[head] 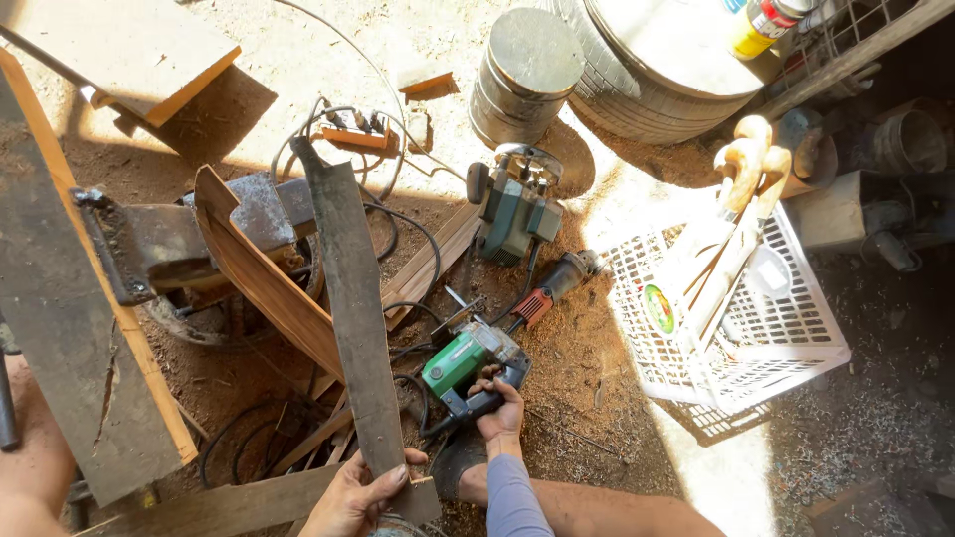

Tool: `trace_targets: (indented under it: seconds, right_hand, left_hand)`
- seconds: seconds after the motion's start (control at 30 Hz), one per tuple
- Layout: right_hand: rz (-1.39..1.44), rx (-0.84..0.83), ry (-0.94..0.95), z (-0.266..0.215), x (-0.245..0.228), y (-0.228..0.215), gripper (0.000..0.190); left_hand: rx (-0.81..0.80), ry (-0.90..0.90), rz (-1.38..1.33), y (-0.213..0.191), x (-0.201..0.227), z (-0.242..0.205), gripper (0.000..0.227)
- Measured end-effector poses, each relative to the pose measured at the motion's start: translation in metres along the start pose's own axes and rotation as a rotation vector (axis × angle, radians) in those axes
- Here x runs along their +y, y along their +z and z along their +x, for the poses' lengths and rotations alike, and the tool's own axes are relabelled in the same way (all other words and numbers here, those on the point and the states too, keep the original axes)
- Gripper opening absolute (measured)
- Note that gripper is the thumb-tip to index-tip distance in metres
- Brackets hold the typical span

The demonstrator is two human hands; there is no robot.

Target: The person sits on the ground and uses a jigsaw to cut a long plank of wood clamped in a vise. They guide the tool along the wood, then remove the cut piece and inspect the edges.

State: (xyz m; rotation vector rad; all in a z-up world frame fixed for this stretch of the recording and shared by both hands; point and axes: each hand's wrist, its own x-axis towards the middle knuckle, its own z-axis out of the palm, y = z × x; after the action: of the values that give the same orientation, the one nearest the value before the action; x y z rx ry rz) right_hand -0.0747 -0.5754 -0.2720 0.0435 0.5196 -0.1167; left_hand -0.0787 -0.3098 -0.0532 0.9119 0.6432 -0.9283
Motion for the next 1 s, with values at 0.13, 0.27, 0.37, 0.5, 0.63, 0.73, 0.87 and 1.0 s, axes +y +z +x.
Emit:
trace_targets:
  seconds: [0.13, 0.27, 0.37, 0.5, 0.63, 0.73, 0.87, 1.0]
  right_hand:
    - [-0.033, 0.090, 0.016, 0.001, -0.004, -0.001, 0.029]
    - [-0.248, 0.415, -0.038, 0.006, -0.012, 0.003, 0.032]
    - [-0.541, 0.588, -0.110, 0.013, -0.014, 0.019, 0.030]
    - [-1.147, 0.581, -0.299, -0.008, -0.006, 0.084, 0.038]
    - [-1.111, -0.019, -0.059, -0.055, 0.019, 0.208, 0.057]
    - [-1.095, -0.442, 0.115, -0.111, 0.049, 0.293, 0.063]
    - [-1.514, -0.564, 0.053, -0.150, 0.072, 0.365, 0.048]
    - [-1.345, -0.664, 0.101, -0.157, 0.072, 0.374, 0.040]
  left_hand:
    - [-0.003, 0.004, -0.012, 0.001, -0.004, 0.000, 0.049]
    - [-0.043, 0.063, 0.014, 0.012, 0.000, -0.005, 0.046]
    - [-0.044, 0.080, 0.023, 0.024, 0.007, -0.013, 0.046]
    - [-0.100, 0.155, 0.024, 0.035, 0.014, -0.032, 0.043]
    - [-0.110, 0.196, 0.176, 0.044, 0.021, -0.049, 0.041]
    - [-0.190, 0.275, 0.294, 0.056, 0.020, -0.070, 0.042]
    - [-0.235, 0.292, 0.406, 0.073, 0.026, -0.101, 0.049]
    - [-0.120, 0.317, 0.699, 0.059, 0.032, -0.133, 0.058]
